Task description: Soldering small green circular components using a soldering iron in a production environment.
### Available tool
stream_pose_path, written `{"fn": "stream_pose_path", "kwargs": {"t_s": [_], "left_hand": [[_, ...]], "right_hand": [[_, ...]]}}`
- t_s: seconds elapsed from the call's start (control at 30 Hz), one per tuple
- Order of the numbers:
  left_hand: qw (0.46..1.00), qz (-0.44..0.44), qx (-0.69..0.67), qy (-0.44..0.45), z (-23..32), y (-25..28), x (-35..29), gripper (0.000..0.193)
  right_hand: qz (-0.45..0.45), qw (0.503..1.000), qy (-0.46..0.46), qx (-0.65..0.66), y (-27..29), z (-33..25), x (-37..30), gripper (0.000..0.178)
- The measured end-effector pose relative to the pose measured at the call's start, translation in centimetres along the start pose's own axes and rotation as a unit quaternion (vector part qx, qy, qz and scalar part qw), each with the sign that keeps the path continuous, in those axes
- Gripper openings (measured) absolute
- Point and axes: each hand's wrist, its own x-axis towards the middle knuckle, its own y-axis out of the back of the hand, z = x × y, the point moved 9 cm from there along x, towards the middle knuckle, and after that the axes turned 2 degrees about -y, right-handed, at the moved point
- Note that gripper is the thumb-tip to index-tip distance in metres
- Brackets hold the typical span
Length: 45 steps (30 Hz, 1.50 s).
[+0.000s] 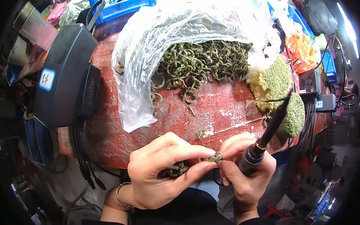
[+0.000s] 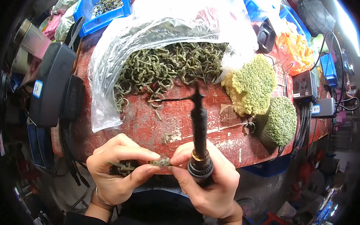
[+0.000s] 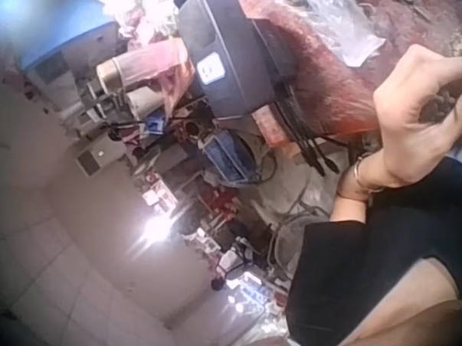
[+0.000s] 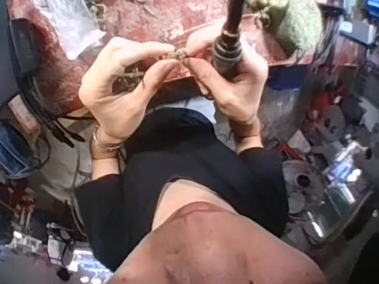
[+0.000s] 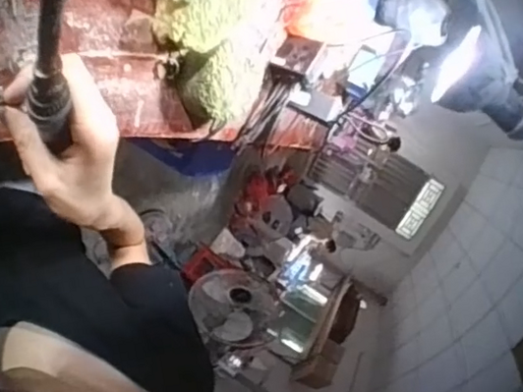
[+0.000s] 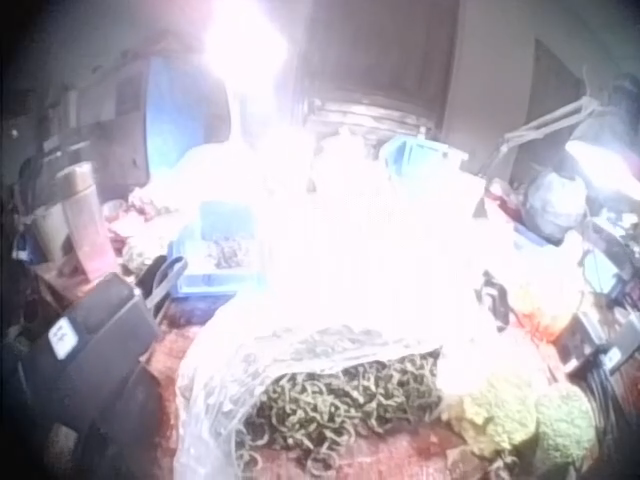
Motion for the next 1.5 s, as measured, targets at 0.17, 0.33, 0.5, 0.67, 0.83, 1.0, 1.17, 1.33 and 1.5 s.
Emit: {"fn": "stream_pose_path", "kwargs": {"t_s": [0.17,0.33,0.5,0.67,0.83,1.0,1.17,1.33,1.5], "left_hand": [[1.000,-0.015,-0.002,-0.008,0.6,-0.7,0.1,0.020],[1.000,-0.016,-0.003,-0.009,0.8,-1.2,0.0,0.020],[1.000,-0.016,0.003,-0.015,0.7,-1.7,0.2,0.020],[0.999,-0.014,0.036,-0.032,0.9,-1.9,0.3,0.022],[0.997,-0.010,0.057,-0.046,0.9,-2.0,0.3,0.022],[0.999,-0.010,0.041,-0.034,0.4,-1.8,0.3,0.020],[1.000,-0.018,-0.009,-0.013,0.0,-1.9,0.4,0.017],[0.999,-0.010,-0.033,0.006,-0.6,-2.0,0.2,0.015],[0.999,-0.024,-0.011,-0.017,-0.4,-2.3,0.4,0.017]], "right_hand": [[0.025,0.998,-0.013,0.058,0.8,0.6,-0.3,0.014],[0.041,0.998,0.015,0.042,1.2,0.2,-0.7,0.014],[0.073,0.997,0.015,-0.007,1.9,0.3,-0.7,0.016],[0.065,0.983,0.128,-0.111,2.0,-0.9,-0.7,0.016],[0.085,0.988,0.087,-0.098,2.0,-1.1,-0.9,0.017],[0.084,0.990,0.076,-0.078,2.0,-1.4,-1.0,0.018],[0.049,0.996,0.042,-0.062,2.1,-0.7,-0.5,0.032],[0.085,0.990,0.083,-0.075,2.2,-0.2,-0.7,0.022],[0.108,0.992,0.046,-0.050,2.5,-0.4,-0.9,0.020]]}}
